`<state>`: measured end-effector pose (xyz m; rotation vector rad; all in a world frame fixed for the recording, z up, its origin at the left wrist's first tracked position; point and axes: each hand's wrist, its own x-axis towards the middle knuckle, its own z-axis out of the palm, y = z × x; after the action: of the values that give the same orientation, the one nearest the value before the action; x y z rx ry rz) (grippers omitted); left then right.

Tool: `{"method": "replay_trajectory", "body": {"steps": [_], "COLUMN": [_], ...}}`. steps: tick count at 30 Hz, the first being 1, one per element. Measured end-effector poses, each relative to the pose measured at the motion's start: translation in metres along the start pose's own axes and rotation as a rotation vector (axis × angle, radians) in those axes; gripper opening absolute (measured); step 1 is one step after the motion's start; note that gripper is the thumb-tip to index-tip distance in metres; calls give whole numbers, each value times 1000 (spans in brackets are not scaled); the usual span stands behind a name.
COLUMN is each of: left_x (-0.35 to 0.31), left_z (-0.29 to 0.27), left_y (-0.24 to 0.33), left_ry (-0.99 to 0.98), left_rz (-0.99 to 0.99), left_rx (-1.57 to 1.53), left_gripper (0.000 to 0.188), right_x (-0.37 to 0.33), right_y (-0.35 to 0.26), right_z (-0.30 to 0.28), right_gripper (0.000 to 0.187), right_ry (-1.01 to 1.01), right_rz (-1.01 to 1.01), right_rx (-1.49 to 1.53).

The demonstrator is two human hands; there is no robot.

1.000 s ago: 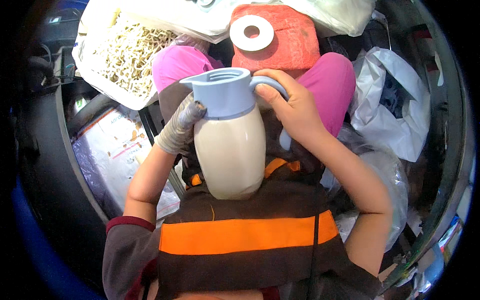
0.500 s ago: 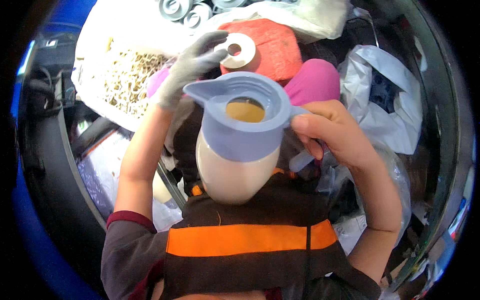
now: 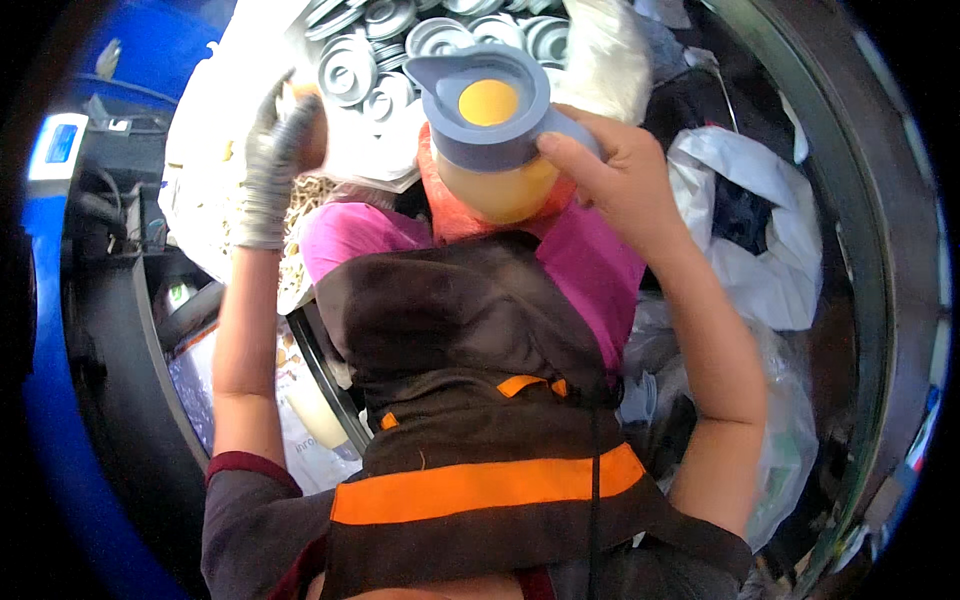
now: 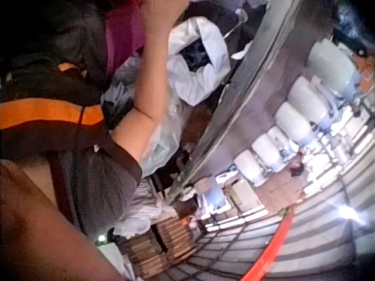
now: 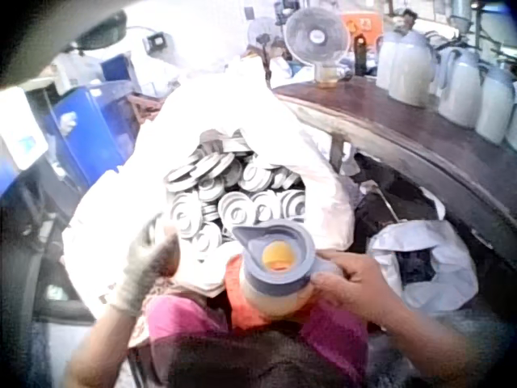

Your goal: The person sits on the floor and repeatedly assembles white plastic pitchers. They pick up a pitcher body, insert a filter, and screw on a grey lid. The person handles the pitchers one at a time, placing the finished units on a nearby table.

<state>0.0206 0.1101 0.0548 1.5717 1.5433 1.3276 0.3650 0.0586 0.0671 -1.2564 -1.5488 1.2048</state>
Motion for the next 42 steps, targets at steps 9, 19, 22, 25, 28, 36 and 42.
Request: {"method": "replay_trajectory", "body": {"steps": [9,19,22,25,28,36,42], "left_x": [-4,-5,12,37,11,-26,-13], "left_z": [76,88,78,53,17,87,91], "left_y": [115,119,122,157,266,124,118], "left_ry": [-130,-401,-502,-417,-645,-245,-406], "left_rz": [752,578,542,695,568,785,591], "left_rx": [731,746,685,718,367,769,746], "left_gripper": [61,54,56,50,53,41,52], "right_x": [27,-5,0,1,-4,-8,-5], "right_y": [14,54,55,57,57,52,39], "right_z": [34,24,33,32,35,34,19], "right_gripper": [45,33,32,32,32,31,37], "right_ry": [-129,-40,-3,0,0,-24,-105], "right_rz": [-120,-133,-143,-139,-145,-119,-17], "right_rx": [-148,-539,-535,-514,-518,-499,-651]}}
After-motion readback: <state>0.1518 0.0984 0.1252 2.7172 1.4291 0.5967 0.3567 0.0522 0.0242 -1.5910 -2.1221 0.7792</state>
